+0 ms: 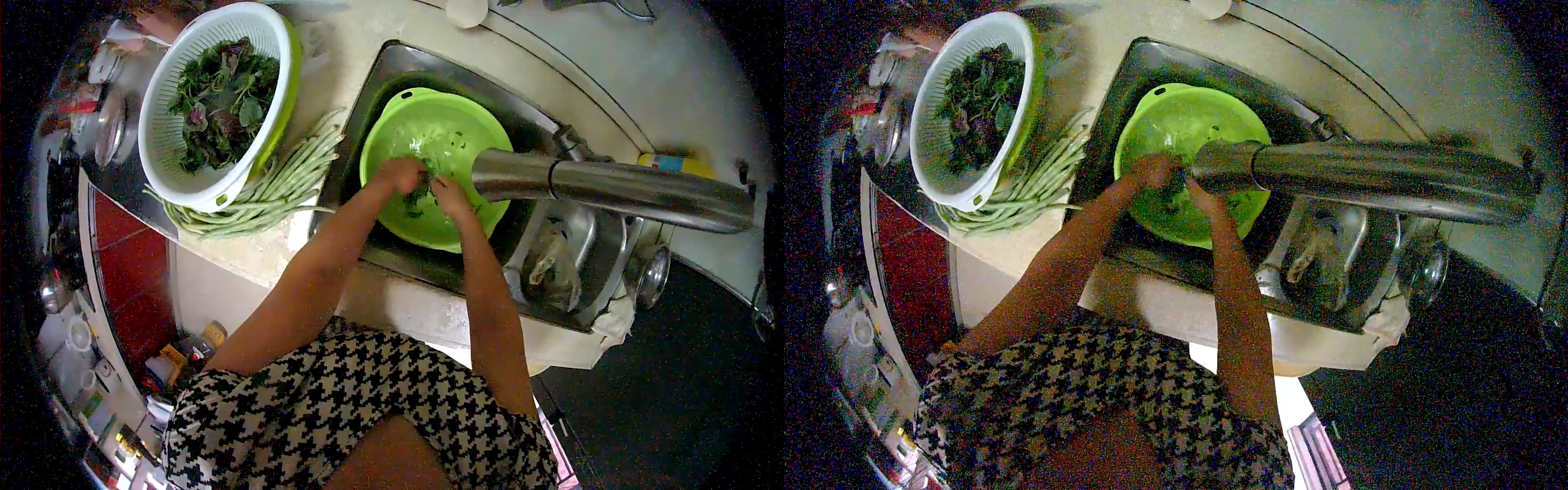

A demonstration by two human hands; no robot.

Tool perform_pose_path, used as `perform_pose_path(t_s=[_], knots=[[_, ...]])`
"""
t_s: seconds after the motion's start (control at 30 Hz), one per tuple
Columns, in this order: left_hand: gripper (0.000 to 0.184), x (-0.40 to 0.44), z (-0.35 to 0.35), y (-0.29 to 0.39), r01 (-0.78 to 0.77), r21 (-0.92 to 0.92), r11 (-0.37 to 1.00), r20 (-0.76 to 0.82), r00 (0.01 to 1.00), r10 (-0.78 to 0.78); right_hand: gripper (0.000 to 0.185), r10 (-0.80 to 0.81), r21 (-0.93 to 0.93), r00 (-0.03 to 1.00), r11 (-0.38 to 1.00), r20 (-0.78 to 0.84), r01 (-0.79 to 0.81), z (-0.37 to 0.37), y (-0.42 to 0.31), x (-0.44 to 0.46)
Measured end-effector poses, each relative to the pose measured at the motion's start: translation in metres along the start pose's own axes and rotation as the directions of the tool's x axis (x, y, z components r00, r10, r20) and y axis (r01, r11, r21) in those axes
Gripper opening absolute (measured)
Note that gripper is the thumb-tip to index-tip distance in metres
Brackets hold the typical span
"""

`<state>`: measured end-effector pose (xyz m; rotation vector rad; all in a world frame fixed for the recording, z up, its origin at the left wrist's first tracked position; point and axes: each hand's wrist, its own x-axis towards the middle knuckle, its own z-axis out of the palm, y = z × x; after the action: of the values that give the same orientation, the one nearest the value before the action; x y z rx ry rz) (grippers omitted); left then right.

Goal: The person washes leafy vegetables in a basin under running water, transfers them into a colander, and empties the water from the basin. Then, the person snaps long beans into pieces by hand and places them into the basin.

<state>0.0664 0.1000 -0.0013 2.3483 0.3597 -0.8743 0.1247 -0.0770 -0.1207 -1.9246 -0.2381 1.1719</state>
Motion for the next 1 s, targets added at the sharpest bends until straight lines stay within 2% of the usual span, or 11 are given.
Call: perform_pose_path(t_s=[0.07,0.37,0.43,0.53,0.63,0.7,0.73,0.8,0.83,0.9,1.0], knots=[[0.036,0.001,0.019,-0.004,0.0,-0.074,0.997,-0.002,1.0,0.0,0.056,0.077,-0.33,0.997,0.941,-0.017,-0.078,-0.002,-0.014,-0.026],[0.047,0.009,0.101,0.0,0.056,-0.9,0.433,0.022,0.996,-0.082,0.056,-0.262,0.101,0.952,0.955,-0.157,0.279,0.05,-0.098,-0.128],[0.043,-0.025,0.065,0.028,0.064,-0.974,0.217,0.027,0.986,-0.167,0.066,-0.238,-0.306,0.971,0.926,-0.011,0.224,0.048,-0.102,-0.145],[0.03,-0.065,0.031,0.042,0.134,-0.87,-0.475,0.204,0.974,-0.098,0.058,-0.528,-0.862,0.849,0.435,-0.009,0.261,0.04,-0.183,-0.195],[0.032,-0.065,0.033,0.036,0.201,-0.872,-0.446,0.294,0.944,-0.149,0.051,-0.448,-0.656,0.887,0.639,0.109,0.403,-0.014,-0.184,-0.181],[0.037,-0.096,-0.002,0.048,0.2,-0.933,-0.3,0.287,0.915,-0.285,0.031,-0.077,-0.54,0.995,0.841,-0.066,0.03,-0.033,-0.195,-0.144],[0.04,-0.103,-0.008,0.048,0.189,-0.942,-0.278,0.273,0.912,-0.306,0.032,-0.324,-0.207,0.943,0.93,-0.076,0.303,-0.039,-0.145,-0.089],[0.043,-0.102,-0.002,0.043,0.12,-0.949,-0.292,0.21,0.931,-0.298,0.034,-0.606,-0.264,0.783,0.786,-0.143,0.56,-0.041,-0.104,-0.031],[0.04,-0.107,-0.006,0.044,0.114,-0.957,-0.267,0.196,0.932,-0.304,0.035,-0.664,-0.626,0.743,0.615,-0.083,0.479,-0.045,-0.117,-0.026],[0.042,-0.13,-0.019,0.049,0.11,-0.97,-0.216,0.176,0.932,-0.318,0.04,-0.637,-0.907,0.77,0.307,0.031,0.29,-0.043,-0.115,-0.011],[0.041,-0.155,-0.021,0.042,0.06,-0.932,-0.358,0.149,0.963,-0.224,0.051,-0.345,-0.917,0.938,0.369,0.016,0.152,-0.03,-0.103,-0.001]])
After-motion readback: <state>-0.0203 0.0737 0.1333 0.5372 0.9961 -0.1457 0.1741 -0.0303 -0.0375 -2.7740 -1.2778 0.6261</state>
